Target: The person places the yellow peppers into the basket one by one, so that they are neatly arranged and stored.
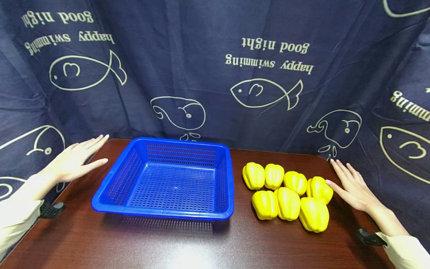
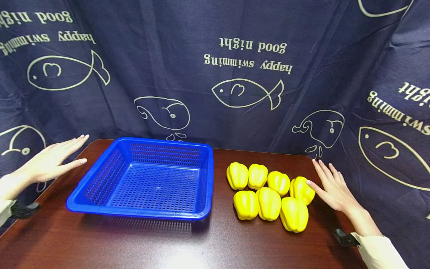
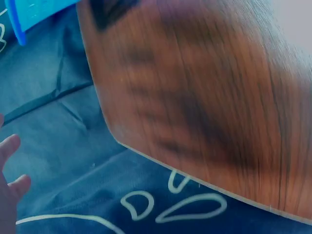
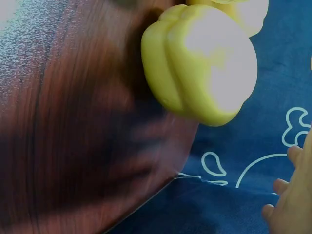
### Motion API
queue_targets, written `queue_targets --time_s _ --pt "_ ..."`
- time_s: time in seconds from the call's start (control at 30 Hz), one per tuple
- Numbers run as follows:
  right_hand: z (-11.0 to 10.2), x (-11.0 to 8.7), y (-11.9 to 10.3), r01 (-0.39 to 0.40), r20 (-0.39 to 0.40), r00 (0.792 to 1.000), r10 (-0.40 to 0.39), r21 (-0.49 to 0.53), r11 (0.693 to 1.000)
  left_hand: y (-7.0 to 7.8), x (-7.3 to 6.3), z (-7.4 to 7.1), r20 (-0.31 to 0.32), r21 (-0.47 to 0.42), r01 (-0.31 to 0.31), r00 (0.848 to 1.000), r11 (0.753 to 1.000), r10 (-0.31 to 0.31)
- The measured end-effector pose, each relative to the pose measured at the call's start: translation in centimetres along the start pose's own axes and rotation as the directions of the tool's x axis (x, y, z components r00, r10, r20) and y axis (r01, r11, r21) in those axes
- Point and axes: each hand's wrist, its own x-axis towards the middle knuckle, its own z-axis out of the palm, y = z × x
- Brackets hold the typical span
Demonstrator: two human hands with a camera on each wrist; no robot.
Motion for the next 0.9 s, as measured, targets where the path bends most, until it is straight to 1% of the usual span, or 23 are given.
queue_targets --time_s 0.07,0.1,0.23,0.33,0.4,0.5,0.57,0.67,0.73,0.8,0.9 --pt "-0.1 0.0 0.0 -0.021 0.0 1.0 0.021 0.044 0.999 0.2 0.4 0.0 -0.032 -0.035 -0.011 0.999 0.999 0.01" --pt "-0.1 0.0 0.0 -0.036 0.002 0.999 0.036 0.069 0.997 0.4 0.5 0.0 -0.038 -0.057 -0.008 0.999 0.998 0.006" --pt "-0.1 -0.1 0.1 -0.108 0.017 0.994 0.107 0.158 0.981 1.0 0.9 0.1 -0.002 -0.142 0.058 0.998 0.988 -0.059" --pt "0.1 -0.1 0.3 -0.104 -0.004 0.994 0.108 0.226 0.968 1.5 1.0 0.5 0.022 -0.209 0.101 0.995 0.973 -0.099" --pt "0.2 -0.1 0.4 -0.1 -0.021 0.994 0.11 0.264 0.959 1.8 1.1 0.9 0.019 -0.269 0.117 0.993 0.956 -0.116" --pt "0.4 -0.2 0.7 -0.12 -0.025 0.991 0.133 0.292 0.949 2.3 1.4 1.5 -0.011 -0.346 0.122 0.991 0.93 -0.134" --pt "0.4 -0.3 0.8 -0.14 -0.016 0.988 0.152 0.306 0.942 2.5 1.6 1.9 -0.042 -0.394 0.104 0.991 0.913 -0.131" --pt "0.6 -0.5 1.0 -0.149 -0.006 0.987 0.161 0.337 0.929 2.8 1.8 2.5 -0.065 -0.446 0.093 0.989 0.89 -0.136" --pt "0.7 -0.6 1.1 -0.148 -0.007 0.987 0.162 0.366 0.919 2.8 2.0 2.8 -0.067 -0.478 0.091 0.988 0.874 -0.14" --pt "1.0 -0.7 1.3 -0.143 -0.011 0.987 0.161 0.4 0.905 2.9 2.1 3.0 -0.054 -0.499 0.105 0.987 0.86 -0.152" --pt "1.3 -0.8 1.5 -0.135 -0.013 0.987 0.159 0.466 0.874 2.9 2.2 3.3 -0.029 -0.52 0.129 0.985 0.844 -0.169"
